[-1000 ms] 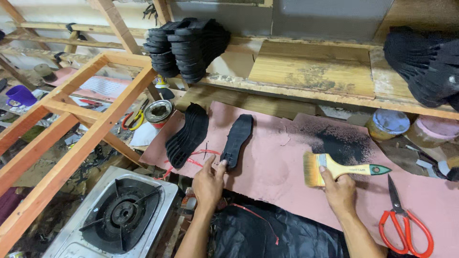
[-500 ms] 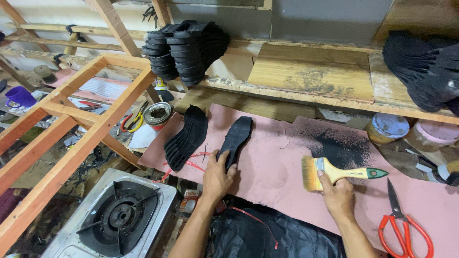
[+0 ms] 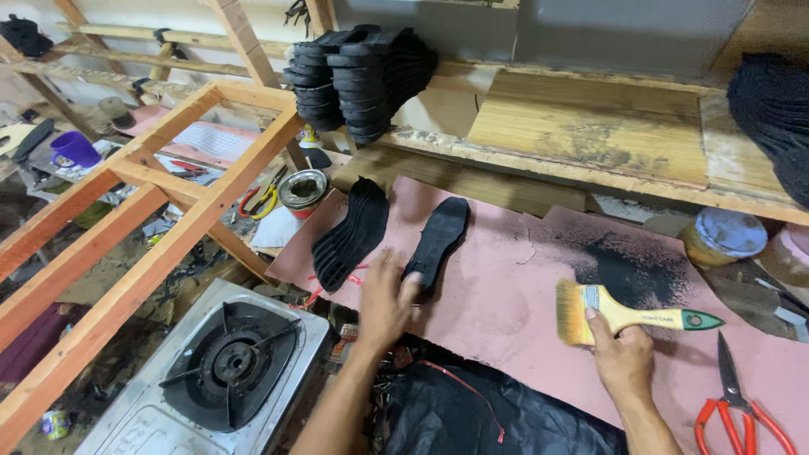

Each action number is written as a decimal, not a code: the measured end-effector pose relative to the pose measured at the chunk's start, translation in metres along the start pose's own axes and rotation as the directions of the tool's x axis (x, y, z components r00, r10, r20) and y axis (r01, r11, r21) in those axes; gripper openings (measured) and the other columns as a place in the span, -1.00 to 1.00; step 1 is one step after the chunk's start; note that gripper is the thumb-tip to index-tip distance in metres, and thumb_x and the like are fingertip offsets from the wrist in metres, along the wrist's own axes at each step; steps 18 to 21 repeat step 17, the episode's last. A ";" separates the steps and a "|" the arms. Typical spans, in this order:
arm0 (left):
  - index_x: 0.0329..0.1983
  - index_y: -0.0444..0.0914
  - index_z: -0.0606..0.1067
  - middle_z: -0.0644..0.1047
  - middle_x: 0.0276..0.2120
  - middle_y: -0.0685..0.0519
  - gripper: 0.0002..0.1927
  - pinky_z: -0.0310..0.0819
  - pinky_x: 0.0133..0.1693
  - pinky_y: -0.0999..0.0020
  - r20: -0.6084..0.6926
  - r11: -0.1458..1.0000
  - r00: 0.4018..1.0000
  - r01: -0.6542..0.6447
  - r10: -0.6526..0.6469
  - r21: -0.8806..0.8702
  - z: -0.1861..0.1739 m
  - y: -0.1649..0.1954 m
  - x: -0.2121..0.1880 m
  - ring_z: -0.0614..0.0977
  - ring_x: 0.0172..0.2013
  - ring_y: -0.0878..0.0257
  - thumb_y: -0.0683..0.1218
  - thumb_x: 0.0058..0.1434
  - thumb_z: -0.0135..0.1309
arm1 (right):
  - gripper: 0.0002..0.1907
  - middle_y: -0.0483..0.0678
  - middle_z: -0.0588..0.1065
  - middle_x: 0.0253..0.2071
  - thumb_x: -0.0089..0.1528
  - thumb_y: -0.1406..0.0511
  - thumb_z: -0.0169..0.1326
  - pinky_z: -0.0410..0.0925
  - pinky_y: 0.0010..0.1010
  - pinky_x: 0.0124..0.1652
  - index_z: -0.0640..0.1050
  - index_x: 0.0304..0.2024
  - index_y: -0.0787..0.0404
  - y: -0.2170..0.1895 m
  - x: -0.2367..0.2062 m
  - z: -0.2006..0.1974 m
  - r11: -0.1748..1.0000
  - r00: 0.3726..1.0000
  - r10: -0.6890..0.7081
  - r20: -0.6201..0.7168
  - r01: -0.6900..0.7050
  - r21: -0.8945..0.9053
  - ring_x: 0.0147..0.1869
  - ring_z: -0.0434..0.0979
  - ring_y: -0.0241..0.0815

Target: The person repeatedly brushes black shoe soles with a hand brush to remove dust and debris. They handle multiple soles one at a time, flipping them over and brushing both sides before placing them back on the work surface.

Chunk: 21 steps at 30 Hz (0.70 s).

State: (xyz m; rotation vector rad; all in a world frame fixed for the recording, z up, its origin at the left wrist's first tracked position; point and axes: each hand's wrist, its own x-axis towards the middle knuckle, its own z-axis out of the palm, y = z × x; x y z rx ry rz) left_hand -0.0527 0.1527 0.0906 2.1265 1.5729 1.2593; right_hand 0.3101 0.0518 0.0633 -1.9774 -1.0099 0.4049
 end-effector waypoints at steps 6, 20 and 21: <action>0.27 -0.33 0.39 0.34 0.33 -0.19 -0.39 0.23 0.21 -0.04 -0.160 0.880 0.955 0.293 -0.250 0.374 -0.048 -0.050 -0.015 0.37 0.22 -0.17 0.04 0.21 0.12 | -0.55 0.16 0.63 -0.34 0.28 0.03 0.17 0.41 -0.17 -0.21 0.66 -0.10 0.30 -0.003 0.000 0.002 0.998 0.998 -0.055 -0.012 0.055 0.010 -0.28 0.66 0.03; 0.24 -0.27 0.44 0.41 0.31 -0.11 -0.49 0.33 0.19 -0.06 -0.107 0.819 0.993 0.102 -0.050 0.565 -0.047 -0.062 -0.032 0.45 0.24 -0.09 0.01 0.25 0.08 | -0.49 0.19 0.62 -0.33 0.26 -0.07 0.12 0.42 -0.11 -0.20 0.66 -0.17 0.25 0.015 0.003 0.009 0.995 0.998 -0.060 0.000 0.060 -0.075 -0.23 0.65 0.15; 0.24 -0.27 0.44 0.41 0.31 -0.11 -0.49 0.33 0.19 -0.06 -0.107 0.819 0.993 0.102 -0.050 0.565 -0.047 -0.062 -0.032 0.45 0.24 -0.09 0.01 0.25 0.08 | -0.49 0.19 0.62 -0.33 0.26 -0.07 0.12 0.42 -0.11 -0.20 0.66 -0.17 0.25 0.015 0.003 0.009 0.995 0.998 -0.060 0.000 0.060 -0.075 -0.23 0.65 0.15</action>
